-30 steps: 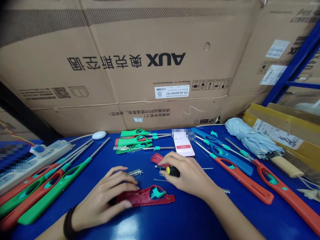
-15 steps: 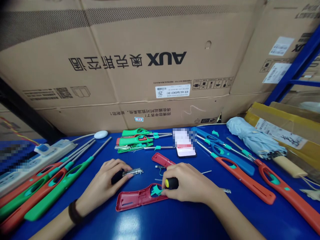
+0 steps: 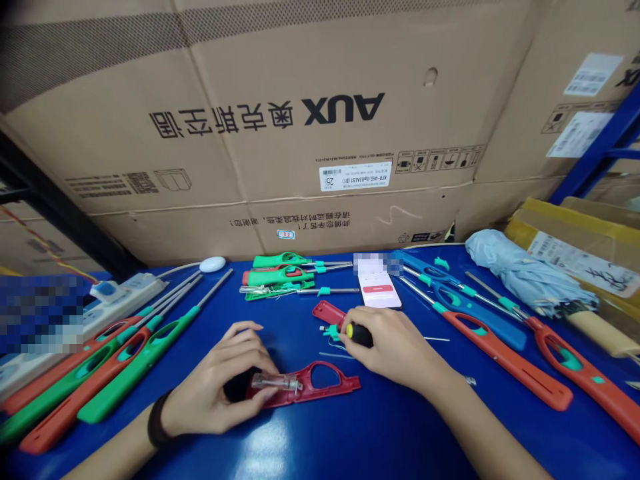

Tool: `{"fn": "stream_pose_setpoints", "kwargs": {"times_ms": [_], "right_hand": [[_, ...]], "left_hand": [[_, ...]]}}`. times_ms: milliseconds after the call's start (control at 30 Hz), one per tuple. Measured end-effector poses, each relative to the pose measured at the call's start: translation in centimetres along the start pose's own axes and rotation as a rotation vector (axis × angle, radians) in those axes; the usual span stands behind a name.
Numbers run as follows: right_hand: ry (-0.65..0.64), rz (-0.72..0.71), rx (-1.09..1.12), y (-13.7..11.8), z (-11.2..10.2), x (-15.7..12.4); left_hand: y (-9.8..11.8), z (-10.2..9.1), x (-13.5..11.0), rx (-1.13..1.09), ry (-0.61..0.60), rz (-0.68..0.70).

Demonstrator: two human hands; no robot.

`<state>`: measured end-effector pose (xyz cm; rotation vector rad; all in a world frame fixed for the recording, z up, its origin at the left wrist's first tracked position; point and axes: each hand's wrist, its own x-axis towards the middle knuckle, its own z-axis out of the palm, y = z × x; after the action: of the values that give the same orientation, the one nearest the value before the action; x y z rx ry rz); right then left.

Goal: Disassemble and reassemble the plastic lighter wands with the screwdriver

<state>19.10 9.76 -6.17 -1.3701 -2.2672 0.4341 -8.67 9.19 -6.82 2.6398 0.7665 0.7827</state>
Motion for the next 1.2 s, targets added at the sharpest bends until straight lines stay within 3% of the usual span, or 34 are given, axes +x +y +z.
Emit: {"fn": "stream_pose_setpoints", "kwargs": {"times_ms": [133,300,567,700,900,1200], "right_hand": [[0.054,0.036,-0.079,0.4,0.0,0.1],[0.027,0.049,-0.081,0.1,0.1,0.1],[0.13,0.13,-0.103,0.5,-0.1,0.3],[0.168,0.168,-0.084,0.6,-0.3,0.4],[0.177,0.199,-0.071,0.4,-0.4,0.4],[0.157,0.194,-0.06,0.7,-0.3,0.3]], "left_hand": [[-0.2,0.1,0.0,0.012,-0.043,-0.018],[-0.3,0.2,0.0,0.018,-0.114,-0.015],[-0.5,0.2,-0.1,0.048,-0.04,0.01],[-0.5,-0.2,-0.1,0.023,-0.069,0.02],[-0.4,-0.6,-0.3,0.002,-0.185,0.0],[-0.1,-0.8,-0.3,0.004,-0.189,-0.01]]}}
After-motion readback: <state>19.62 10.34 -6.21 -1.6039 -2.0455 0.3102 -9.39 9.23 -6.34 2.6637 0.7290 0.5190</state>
